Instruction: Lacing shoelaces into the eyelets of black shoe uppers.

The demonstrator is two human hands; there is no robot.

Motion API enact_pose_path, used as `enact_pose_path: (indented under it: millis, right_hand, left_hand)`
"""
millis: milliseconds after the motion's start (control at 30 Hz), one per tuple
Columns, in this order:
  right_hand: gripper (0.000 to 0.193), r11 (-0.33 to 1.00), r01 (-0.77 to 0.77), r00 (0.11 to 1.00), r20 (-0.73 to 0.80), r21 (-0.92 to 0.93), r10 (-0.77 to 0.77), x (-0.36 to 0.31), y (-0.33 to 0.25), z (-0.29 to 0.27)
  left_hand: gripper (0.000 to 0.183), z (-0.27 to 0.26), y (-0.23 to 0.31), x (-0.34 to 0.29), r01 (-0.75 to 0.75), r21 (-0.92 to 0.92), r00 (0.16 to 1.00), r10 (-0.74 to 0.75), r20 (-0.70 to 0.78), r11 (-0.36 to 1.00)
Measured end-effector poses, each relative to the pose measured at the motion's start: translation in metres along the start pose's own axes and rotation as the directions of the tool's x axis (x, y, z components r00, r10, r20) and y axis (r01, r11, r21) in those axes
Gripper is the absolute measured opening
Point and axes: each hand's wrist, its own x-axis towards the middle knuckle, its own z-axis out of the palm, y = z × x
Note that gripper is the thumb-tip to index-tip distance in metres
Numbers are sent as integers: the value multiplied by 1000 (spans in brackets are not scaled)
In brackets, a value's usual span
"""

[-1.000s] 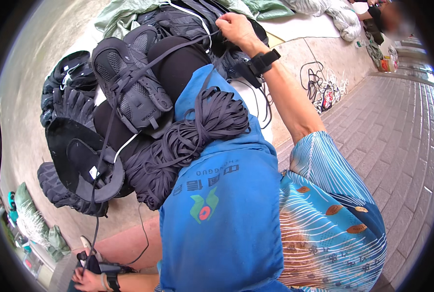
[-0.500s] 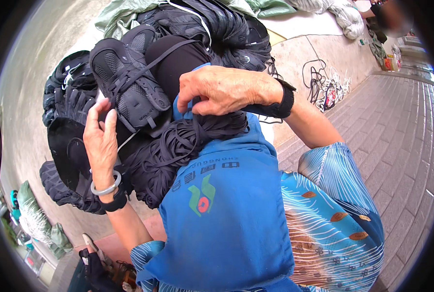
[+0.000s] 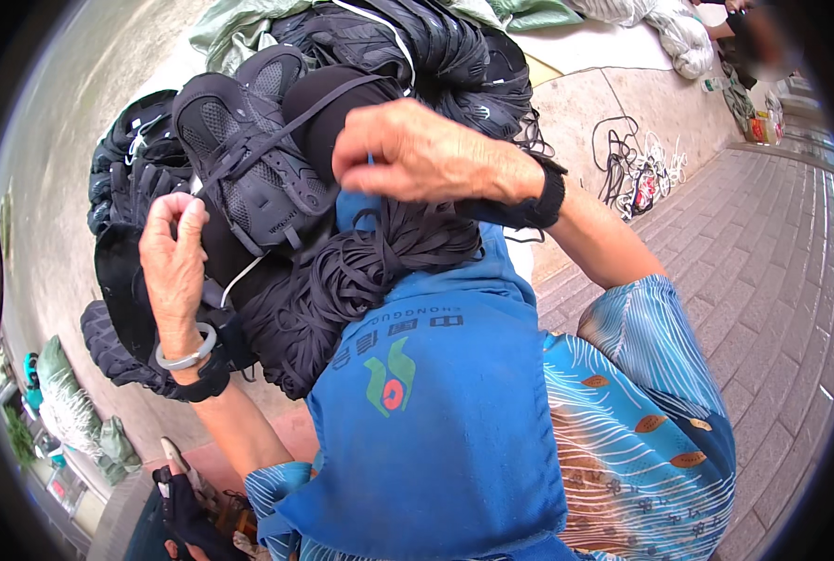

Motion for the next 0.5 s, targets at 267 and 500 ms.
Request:
enact_pose_path:
  millis: [267,500]
  right_hand:
    - [10,876,-194,979,-140,-442,147,-3,27,-8]
    - [21,968,59,931,-336,-242,-141,48,6,28]
  left_hand:
    - [24,-7,-1,13,59,102,996,-52,-66,993]
    - [22,-6,15,16,204,-206,978,-206,16,957]
